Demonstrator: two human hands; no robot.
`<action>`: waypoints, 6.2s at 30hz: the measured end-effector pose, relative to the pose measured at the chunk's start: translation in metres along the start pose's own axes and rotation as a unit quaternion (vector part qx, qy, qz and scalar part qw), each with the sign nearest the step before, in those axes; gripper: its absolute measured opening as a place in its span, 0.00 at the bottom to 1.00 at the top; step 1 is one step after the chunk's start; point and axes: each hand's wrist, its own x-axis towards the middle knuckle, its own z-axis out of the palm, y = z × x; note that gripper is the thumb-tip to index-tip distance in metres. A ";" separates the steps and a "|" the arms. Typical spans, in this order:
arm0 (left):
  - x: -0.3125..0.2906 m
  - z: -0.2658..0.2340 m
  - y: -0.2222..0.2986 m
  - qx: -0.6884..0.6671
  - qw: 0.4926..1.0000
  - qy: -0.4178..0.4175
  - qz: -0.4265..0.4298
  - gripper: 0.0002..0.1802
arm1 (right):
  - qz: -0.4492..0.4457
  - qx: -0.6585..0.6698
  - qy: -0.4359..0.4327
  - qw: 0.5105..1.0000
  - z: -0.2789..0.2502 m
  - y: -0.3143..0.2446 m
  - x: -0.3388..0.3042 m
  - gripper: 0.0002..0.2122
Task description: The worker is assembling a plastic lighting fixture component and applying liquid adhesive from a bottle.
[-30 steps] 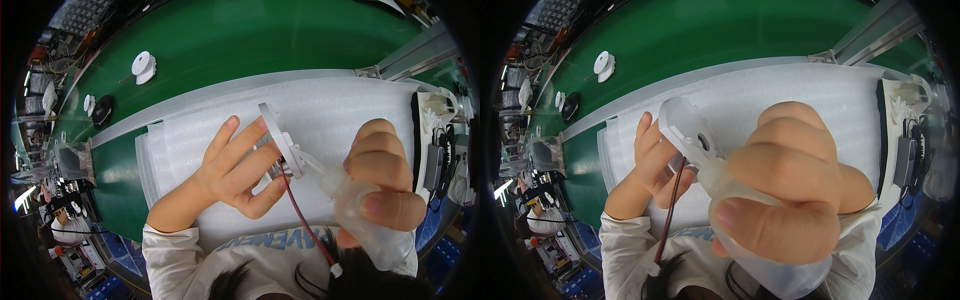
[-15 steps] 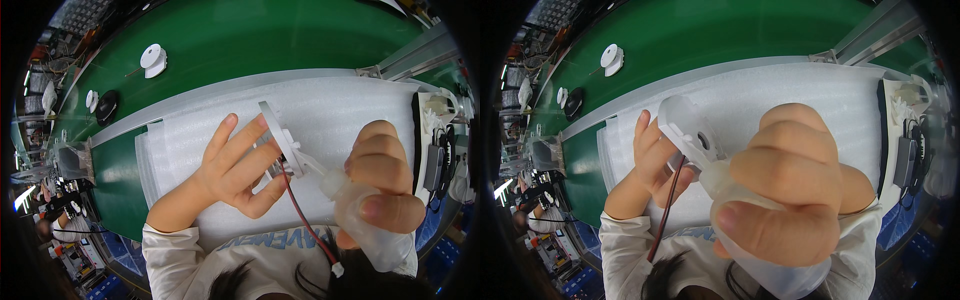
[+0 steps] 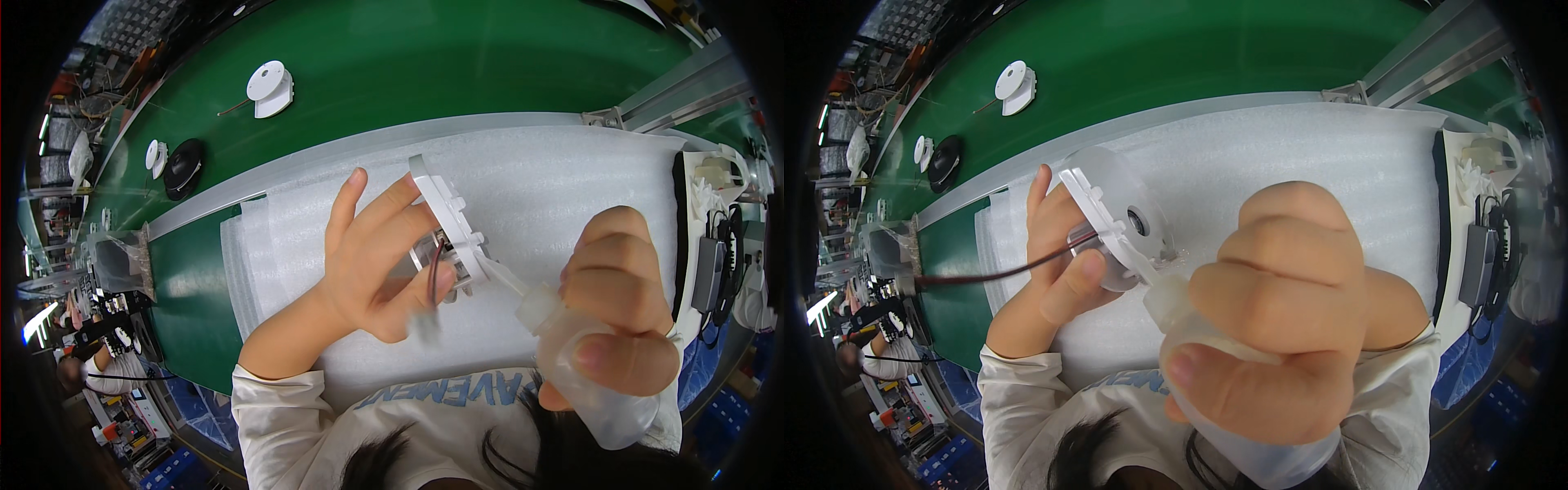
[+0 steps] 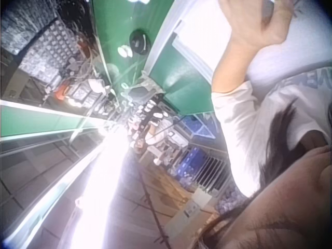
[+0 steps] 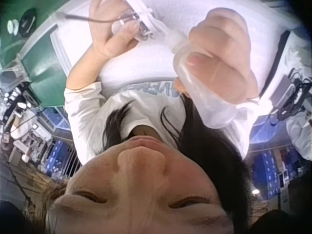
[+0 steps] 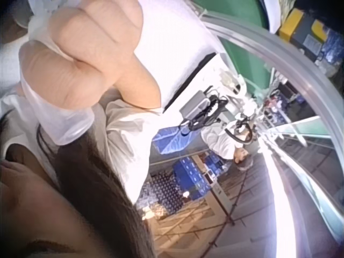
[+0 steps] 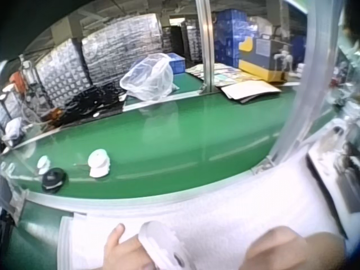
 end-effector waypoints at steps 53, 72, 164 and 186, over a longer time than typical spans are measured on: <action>0.011 -0.013 0.015 -0.509 0.757 0.090 -0.400 0.34 | -0.074 -0.038 -0.010 0.996 0.005 0.006 0.001 0.18; 0.059 -0.004 -0.066 -0.128 0.854 0.121 -0.491 0.31 | 0.139 0.213 0.086 0.963 -0.020 0.024 0.011 0.31; 0.013 0.000 -0.009 -0.084 0.993 0.079 -0.010 0.45 | -0.070 -0.021 0.040 0.997 -0.008 0.008 -0.004 0.23; 0.017 -0.006 0.004 -0.439 0.839 0.051 -0.319 0.38 | -0.055 -0.026 0.024 0.998 -0.010 0.008 -0.005 0.22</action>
